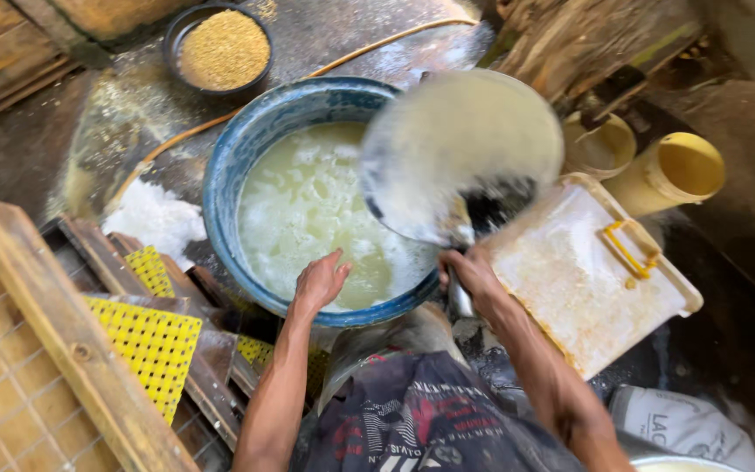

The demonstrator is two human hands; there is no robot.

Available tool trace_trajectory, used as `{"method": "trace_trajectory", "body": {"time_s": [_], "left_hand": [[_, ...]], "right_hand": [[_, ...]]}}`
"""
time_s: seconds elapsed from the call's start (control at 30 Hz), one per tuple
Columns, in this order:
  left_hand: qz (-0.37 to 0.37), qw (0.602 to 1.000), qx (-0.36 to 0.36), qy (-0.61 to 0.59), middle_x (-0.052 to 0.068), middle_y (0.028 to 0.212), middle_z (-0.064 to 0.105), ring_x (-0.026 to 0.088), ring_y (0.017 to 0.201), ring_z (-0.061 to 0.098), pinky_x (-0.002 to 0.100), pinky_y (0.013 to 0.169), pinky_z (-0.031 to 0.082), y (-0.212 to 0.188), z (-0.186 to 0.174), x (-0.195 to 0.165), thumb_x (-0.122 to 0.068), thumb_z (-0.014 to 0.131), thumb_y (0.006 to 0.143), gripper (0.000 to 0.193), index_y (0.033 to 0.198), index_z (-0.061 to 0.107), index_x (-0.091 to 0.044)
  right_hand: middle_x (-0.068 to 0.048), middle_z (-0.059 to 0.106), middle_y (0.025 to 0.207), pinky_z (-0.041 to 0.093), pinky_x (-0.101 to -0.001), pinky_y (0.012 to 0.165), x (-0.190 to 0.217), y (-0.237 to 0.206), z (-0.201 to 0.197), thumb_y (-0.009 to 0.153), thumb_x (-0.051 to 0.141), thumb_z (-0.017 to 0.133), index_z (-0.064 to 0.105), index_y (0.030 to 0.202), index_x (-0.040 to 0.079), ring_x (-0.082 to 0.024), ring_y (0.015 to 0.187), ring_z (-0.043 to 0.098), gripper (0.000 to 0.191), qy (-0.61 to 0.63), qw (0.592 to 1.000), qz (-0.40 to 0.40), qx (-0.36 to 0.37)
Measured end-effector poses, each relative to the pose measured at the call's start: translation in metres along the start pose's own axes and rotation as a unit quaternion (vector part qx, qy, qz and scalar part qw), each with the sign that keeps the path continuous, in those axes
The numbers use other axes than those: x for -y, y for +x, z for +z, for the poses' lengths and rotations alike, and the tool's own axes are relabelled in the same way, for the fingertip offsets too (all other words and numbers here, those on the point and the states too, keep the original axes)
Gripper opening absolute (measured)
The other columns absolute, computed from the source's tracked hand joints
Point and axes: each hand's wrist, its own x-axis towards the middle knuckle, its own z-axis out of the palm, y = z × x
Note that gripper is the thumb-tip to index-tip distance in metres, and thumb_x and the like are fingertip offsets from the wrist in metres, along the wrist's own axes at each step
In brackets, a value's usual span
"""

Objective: The person uses a wide metal skimmer to repeatedly scoop yellowish whey off the surface of a large basin of white soy curds and pours the whey into a blue bucket, at one point also scooping whey from the bucket. They steady the basin with one hand while skimming foam and liquid from the curds.

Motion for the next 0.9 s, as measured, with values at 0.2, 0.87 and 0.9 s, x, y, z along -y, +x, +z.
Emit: {"method": "trace_trajectory", "body": {"time_s": [0.2, 0.87, 0.9], "left_hand": [[0.000, 0.982, -0.162, 0.098, 0.019, 0.104, 0.074, 0.039, 0.097, 0.068, 0.052, 0.096, 0.049, -0.062, -0.007, 0.000, -0.035, 0.065, 0.093, 0.049, 0.133, 0.064, -0.005], [-0.041, 0.936, -0.347, 0.036, 0.018, 0.120, 0.072, 0.036, 0.117, 0.067, 0.045, 0.097, 0.052, -0.044, 0.011, 0.018, -0.022, 0.061, 0.098, 0.035, 0.128, 0.069, -0.004], [-0.039, 0.934, -0.353, 0.031, 0.018, 0.121, 0.072, 0.036, 0.118, 0.066, 0.045, 0.098, 0.052, -0.044, 0.011, 0.019, -0.021, 0.061, 0.098, 0.035, 0.127, 0.069, -0.004]], "right_hand": [[-0.014, 0.061, 0.063, 0.051, -0.0421, 0.044, 0.025, 0.140, 0.054, 0.087, 0.010, 0.061, 0.060, 0.078, -0.005, -0.024, 0.048, 0.060, 0.017, -0.125, 0.979, -0.123, 0.099], [-0.010, 0.061, 0.066, 0.052, -0.0361, 0.045, -0.030, 0.225, 0.156, 0.096, 0.013, 0.056, 0.060, 0.079, 0.002, -0.021, 0.051, 0.060, 0.021, -0.160, 0.917, 0.267, 0.250], [-0.009, 0.060, 0.064, 0.051, -0.0349, 0.043, -0.028, 0.223, 0.159, 0.097, 0.011, 0.053, 0.060, 0.077, 0.003, -0.019, 0.050, 0.059, 0.023, -0.136, 0.907, 0.287, 0.275]]}}
